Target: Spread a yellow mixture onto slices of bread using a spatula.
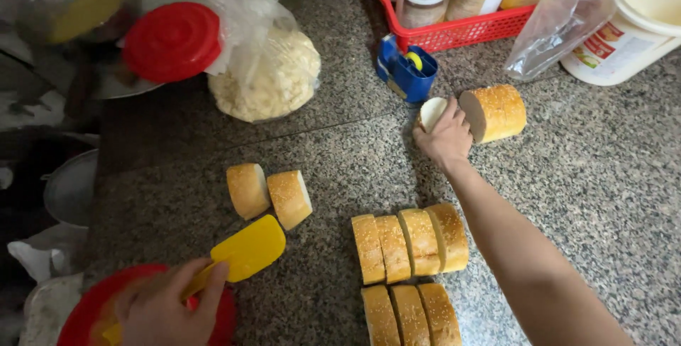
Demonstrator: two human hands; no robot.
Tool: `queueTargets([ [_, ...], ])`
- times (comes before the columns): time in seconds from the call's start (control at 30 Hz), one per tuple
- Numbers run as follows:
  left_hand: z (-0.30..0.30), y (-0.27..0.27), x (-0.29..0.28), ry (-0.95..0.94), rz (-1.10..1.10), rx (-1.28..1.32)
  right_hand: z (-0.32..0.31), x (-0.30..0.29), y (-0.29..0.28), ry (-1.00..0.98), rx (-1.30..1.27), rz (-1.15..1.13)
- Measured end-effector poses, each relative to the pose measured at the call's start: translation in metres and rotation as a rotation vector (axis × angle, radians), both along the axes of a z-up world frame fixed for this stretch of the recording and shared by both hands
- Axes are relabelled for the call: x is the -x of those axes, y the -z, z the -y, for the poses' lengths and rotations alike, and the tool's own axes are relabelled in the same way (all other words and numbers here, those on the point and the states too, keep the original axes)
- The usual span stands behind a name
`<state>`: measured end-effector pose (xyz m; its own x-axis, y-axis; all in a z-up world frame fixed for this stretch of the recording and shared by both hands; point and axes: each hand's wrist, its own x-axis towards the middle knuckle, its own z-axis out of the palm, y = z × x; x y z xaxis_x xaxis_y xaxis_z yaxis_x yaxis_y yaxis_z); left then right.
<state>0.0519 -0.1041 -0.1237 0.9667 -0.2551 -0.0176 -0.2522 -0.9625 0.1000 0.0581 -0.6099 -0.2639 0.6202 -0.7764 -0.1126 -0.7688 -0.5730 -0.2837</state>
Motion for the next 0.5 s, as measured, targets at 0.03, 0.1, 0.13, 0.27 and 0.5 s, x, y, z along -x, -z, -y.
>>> queueTargets([
  [0.03,-0.002,-0.003,0.001,-0.007,0.011,0.008,-0.011,0.003,-0.022,-0.007,0.008,0.011],
  [0.1,-0.009,-0.012,0.006,0.025,0.107,0.167,-0.038,0.013,-0.069,0.028,-0.343,0.234],
  [0.13,-0.016,-0.011,0.011,0.018,0.120,0.176,-0.048,0.016,-0.083,0.018,-0.335,0.245],
  [0.27,-0.052,-0.016,0.033,-0.130,0.240,0.228,-0.096,0.037,-0.128,-0.093,-1.130,0.833],
  [0.5,-0.155,-0.021,0.052,-0.562,-0.082,0.402,-0.217,0.067,-0.179,0.205,-1.757,0.745],
])
